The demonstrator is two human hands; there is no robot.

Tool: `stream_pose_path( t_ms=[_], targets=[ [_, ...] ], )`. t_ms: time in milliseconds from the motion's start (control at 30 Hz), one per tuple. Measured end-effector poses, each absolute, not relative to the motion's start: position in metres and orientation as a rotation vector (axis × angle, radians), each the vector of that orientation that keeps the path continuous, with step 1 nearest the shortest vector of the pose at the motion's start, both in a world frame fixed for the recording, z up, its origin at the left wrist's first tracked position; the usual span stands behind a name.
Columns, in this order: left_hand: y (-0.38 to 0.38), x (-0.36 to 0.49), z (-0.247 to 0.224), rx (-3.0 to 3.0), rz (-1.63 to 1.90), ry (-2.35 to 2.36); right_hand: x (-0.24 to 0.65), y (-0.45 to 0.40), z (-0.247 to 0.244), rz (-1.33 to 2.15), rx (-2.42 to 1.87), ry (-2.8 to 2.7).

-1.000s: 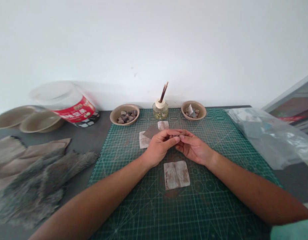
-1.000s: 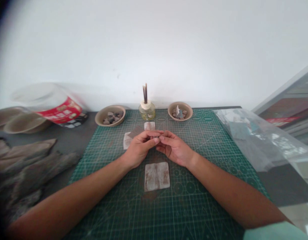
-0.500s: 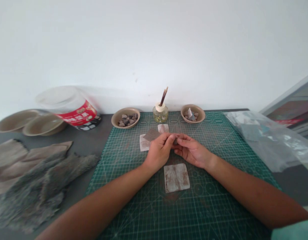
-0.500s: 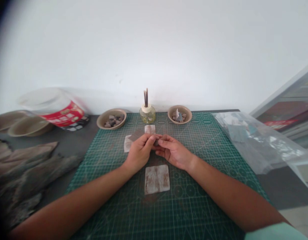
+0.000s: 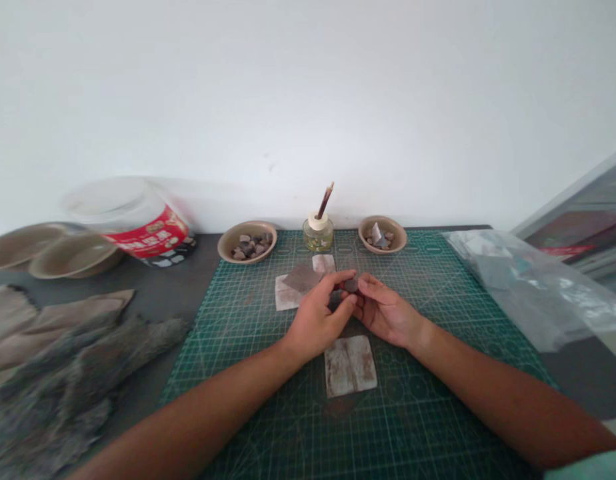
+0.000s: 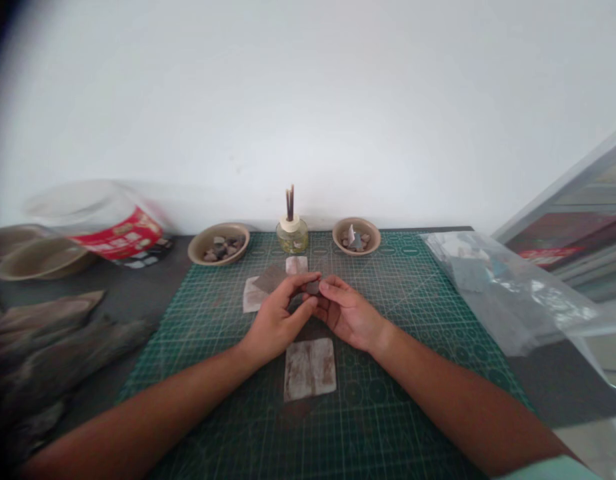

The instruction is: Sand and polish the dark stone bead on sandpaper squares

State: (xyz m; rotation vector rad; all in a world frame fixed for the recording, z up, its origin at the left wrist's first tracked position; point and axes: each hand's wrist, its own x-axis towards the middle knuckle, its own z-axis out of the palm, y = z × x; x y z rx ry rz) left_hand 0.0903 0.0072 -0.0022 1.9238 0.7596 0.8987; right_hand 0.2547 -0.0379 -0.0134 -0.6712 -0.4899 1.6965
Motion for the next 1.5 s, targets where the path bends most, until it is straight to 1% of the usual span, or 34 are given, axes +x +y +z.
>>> stream_pose_path(
  t_ms=[167,333,633,767,1033,1267,1500],
  targets=[
    [0.009,0.092,-0.003,1.907,0.928,0.803,0.253,-0.039,-0.013,1.702,-0.655,-0.482],
    [0.010,0.091,-0.008,2.002,1.015,0.746,0.252,-0.040,-0.012,1.713,-0.626,-0.474],
    [0.010,0.086,-0.008,2.341,1.300,0.670,0.253,-0.039,-0.016,1.720,-0.624,-0.451],
    [0.011,0.083,-0.006,2.472,1.350,0.675,0.253,-0.040,-0.015,1.730,-0.639,-0.455],
    [0.009,0.083,-0.004,2.419,1.270,0.724,0.254,-0.042,-0.014,1.747,-0.659,-0.485],
    [0.007,0.081,-0.002,2.230,1.109,0.813,0.254,-0.044,-0.011,1.736,-0.658,-0.525],
    [0.010,0.082,-0.005,2.201,0.993,0.776,0.254,-0.044,-0.010,1.709,-0.671,-0.546]
  ],
)
